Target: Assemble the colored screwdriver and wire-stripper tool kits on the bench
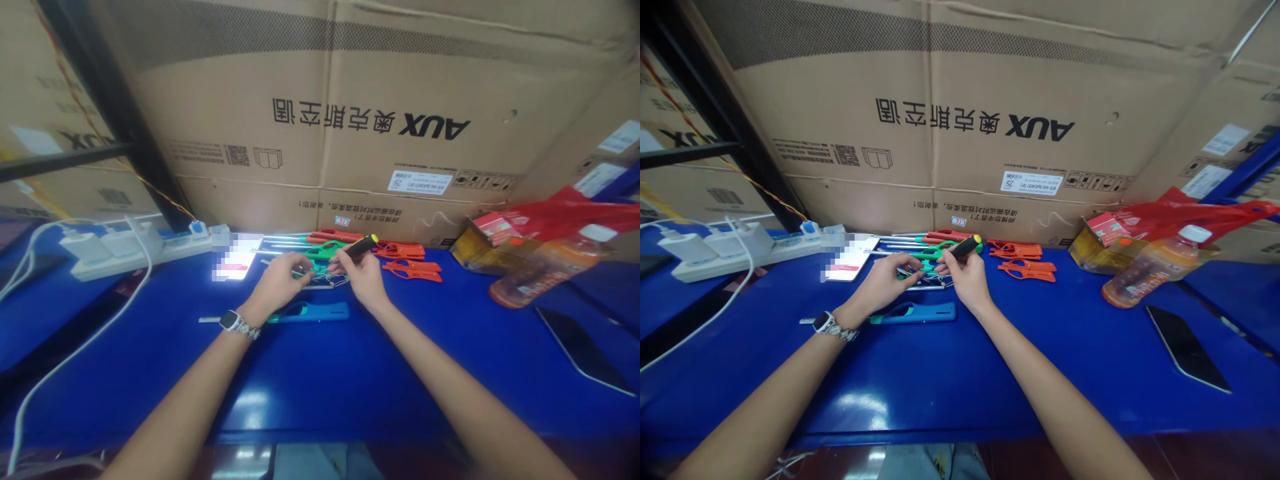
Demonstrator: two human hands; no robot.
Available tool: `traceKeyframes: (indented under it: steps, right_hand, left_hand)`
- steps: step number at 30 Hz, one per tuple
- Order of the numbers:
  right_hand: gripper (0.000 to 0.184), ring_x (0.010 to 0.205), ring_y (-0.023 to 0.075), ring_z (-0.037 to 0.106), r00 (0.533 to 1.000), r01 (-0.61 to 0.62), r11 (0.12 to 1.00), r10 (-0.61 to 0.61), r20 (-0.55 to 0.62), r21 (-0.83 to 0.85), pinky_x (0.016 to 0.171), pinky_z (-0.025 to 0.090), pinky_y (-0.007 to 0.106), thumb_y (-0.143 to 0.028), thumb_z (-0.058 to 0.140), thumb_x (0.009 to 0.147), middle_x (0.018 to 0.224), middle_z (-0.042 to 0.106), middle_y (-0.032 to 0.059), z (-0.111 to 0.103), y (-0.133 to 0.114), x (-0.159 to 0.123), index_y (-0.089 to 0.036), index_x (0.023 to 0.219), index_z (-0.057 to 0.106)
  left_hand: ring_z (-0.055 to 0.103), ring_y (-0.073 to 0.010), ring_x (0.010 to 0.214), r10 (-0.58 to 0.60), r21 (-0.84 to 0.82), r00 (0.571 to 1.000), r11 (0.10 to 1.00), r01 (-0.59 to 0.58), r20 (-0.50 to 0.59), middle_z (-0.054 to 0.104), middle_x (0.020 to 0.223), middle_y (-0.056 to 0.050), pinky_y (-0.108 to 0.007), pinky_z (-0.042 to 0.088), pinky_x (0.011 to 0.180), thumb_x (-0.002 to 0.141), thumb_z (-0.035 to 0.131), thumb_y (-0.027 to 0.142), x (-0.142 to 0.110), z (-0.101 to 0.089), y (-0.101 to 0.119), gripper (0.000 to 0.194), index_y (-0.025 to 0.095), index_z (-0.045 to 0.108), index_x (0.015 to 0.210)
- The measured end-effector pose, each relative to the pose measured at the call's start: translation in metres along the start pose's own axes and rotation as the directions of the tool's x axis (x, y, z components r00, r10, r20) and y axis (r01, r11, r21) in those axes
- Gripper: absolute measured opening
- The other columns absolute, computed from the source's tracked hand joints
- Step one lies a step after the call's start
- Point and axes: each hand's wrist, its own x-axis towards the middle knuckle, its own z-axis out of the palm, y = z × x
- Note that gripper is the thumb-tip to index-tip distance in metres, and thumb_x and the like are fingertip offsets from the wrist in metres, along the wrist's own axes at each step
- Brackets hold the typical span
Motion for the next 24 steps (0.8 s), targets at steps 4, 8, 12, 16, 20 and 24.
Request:
traceKeyframes:
  steps: [4, 8, 12, 16, 20, 24]
  right_hand:
    - [0.041, 0.063, 0.0182, 0.071, 0.999, -0.025, 0.997, 0.028, -0.038, 0.074, 0.062, 0.062, 0.033, -0.055, 0.073, 0.075, 0.079, 0.071, 0.0022, -0.007, -0.007, -0.007, -0.022, 0.089, 0.054]
    - [0.041, 0.064, 0.0181, 0.072, 0.998, -0.042, 0.996, 0.046, -0.042, 0.084, 0.063, 0.063, 0.033, -0.056, 0.073, 0.075, 0.08, 0.071, 0.0023, -0.012, -0.011, -0.009, -0.021, 0.089, 0.054]
    - [0.045, 0.062, 0.0171, 0.071, 0.998, -0.055, 0.993, 0.059, -0.033, 0.104, 0.061, 0.063, 0.031, -0.057, 0.075, 0.073, 0.078, 0.071, 0.0011, -0.012, -0.011, -0.008, -0.021, 0.089, 0.054]
    - [0.044, 0.057, 0.016, 0.07, 0.998, -0.048, 0.992, 0.052, -0.03, 0.121, 0.059, 0.062, 0.031, -0.056, 0.076, 0.072, 0.075, 0.07, 0.0005, -0.013, -0.013, -0.009, -0.021, 0.088, 0.055]
    - [0.041, 0.054, 0.0161, 0.068, 0.999, -0.023, 0.998, 0.021, 0.027, 0.054, 0.057, 0.061, 0.03, -0.057, 0.072, 0.077, 0.069, 0.069, 0.0035, -0.016, -0.02, -0.011, -0.018, 0.074, 0.059]
    - [0.043, 0.05, 0.0156, 0.065, 0.999, 0.018, 0.999, -0.017, 0.029, -0.034, 0.051, 0.057, 0.028, -0.059, 0.067, 0.081, 0.061, 0.066, 0.0031, -0.021, -0.027, -0.011, -0.019, 0.069, 0.057]
  left_hand:
    - [0.066, -0.0214, 0.084, 0.012, -0.04, 0.999, 0.999, -0.01, 0.034, 0.073, 0.093, -0.005, -0.036, 0.051, 0.078, 0.076, 0.077, 0.033, -0.002, 0.001, 0.008, 0.021, 0.02, 0.07, 0.09]
    - [0.066, -0.021, 0.083, 0.057, -0.061, 0.998, 0.997, -0.055, 0.027, 0.074, 0.088, -0.004, -0.034, 0.051, 0.076, 0.08, 0.073, 0.031, -0.003, 0.004, 0.012, 0.011, 0.021, 0.073, 0.085]
    - [0.066, -0.019, 0.077, 0.061, -0.102, 0.998, 0.993, -0.058, 0.031, 0.075, 0.083, -0.003, -0.032, 0.05, 0.074, 0.083, 0.069, 0.027, -0.004, 0.006, 0.012, 0.009, 0.021, 0.075, 0.081]
    - [0.066, -0.0179, 0.072, 0.014, -0.175, 1.0, 0.985, -0.011, 0.014, 0.075, 0.08, -0.002, -0.031, 0.05, 0.072, 0.082, 0.071, 0.027, -0.006, 0.012, 0.015, 0.008, 0.021, 0.076, 0.079]
    - [0.066, -0.0172, 0.07, -0.076, -0.246, 0.997, 0.966, 0.076, 0.01, 0.075, 0.077, -0.001, -0.029, 0.051, 0.069, 0.082, 0.071, 0.025, -0.009, 0.02, 0.024, 0.007, 0.019, 0.075, 0.079]
    - [0.068, -0.0208, 0.084, -0.024, -0.178, 0.999, 0.984, 0.028, 0.025, 0.075, 0.093, -0.004, -0.034, 0.053, 0.079, 0.083, 0.072, 0.033, -0.013, 0.022, 0.035, 0.018, 0.019, 0.073, 0.094]
